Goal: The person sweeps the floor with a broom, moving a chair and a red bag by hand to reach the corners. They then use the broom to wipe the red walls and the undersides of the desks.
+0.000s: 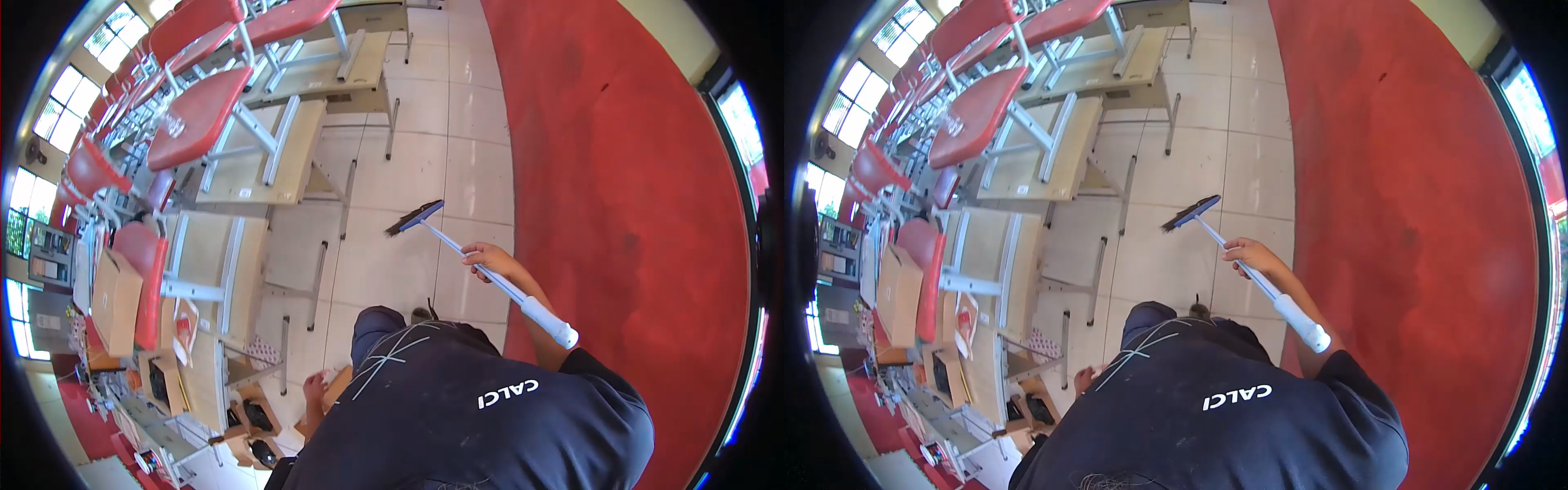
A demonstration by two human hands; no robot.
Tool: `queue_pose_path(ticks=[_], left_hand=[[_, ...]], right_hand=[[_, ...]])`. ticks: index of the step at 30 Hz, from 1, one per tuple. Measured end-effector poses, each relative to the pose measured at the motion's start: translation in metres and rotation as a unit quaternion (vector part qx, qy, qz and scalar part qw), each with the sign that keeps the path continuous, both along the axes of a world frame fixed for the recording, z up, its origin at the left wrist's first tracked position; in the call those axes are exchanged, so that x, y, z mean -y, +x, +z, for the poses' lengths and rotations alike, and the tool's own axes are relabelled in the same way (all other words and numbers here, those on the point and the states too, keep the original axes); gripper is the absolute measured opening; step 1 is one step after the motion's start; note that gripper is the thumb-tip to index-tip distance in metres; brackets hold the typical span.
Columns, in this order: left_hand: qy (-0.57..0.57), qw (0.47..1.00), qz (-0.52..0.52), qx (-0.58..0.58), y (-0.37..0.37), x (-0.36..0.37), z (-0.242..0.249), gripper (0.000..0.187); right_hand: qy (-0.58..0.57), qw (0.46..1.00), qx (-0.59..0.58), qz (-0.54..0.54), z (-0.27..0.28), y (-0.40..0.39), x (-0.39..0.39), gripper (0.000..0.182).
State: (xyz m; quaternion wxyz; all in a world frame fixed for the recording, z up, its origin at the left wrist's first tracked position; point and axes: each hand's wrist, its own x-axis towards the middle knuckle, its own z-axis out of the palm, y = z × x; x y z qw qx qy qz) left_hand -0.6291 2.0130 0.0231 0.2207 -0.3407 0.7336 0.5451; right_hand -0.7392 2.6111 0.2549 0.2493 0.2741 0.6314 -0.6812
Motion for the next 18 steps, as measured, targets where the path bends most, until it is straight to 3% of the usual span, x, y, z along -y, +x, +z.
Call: queue_pose_path(ticks=[1,3,6,9,11,15,17,18], left_hand=[[-0.039,0.998,0.041,0.017,-0.007,0.000,0.006,0.033],[-0.070,0.994,0.007,0.079,-0.040,-0.013,0.013,0.034],[-0.081,0.967,-0.190,0.146,-0.115,-0.052,-0.006,0.035],[-0.094,0.917,-0.368,0.127,-0.221,-0.093,-0.029,0.036],[-0.101,0.875,-0.459,0.114,-0.305,-0.116,-0.036,0.037],[-0.091,0.780,-0.606,0.123,-0.487,-0.183,-0.036,0.038],[-0.044,0.725,-0.680,0.099,-0.598,-0.244,-0.033,0.039],[-0.026,0.724,-0.681,0.105,-0.656,-0.288,-0.031,0.040]], right_hand=[[0.000,1.000,-0.009,-0.011,-0.004,-0.014,-0.007,0.042],[0.000,0.999,-0.025,-0.031,-0.015,-0.054,-0.019,0.043],[-0.007,0.998,-0.051,-0.045,-0.040,-0.110,-0.043,0.044],[0.038,0.996,-0.039,-0.070,-0.047,-0.157,-0.075,0.040],[0.032,0.994,-0.019,-0.100,-0.069,-0.180,-0.096,0.037],[0.047,0.992,0.008,-0.117,-0.010,-0.242,-0.132,0.042],[0.023,0.989,0.002,-0.149,-0.001,-0.270,-0.165,0.041],[-0.003,0.984,-0.013,-0.179,-0.006,-0.277,-0.182,0.041]])
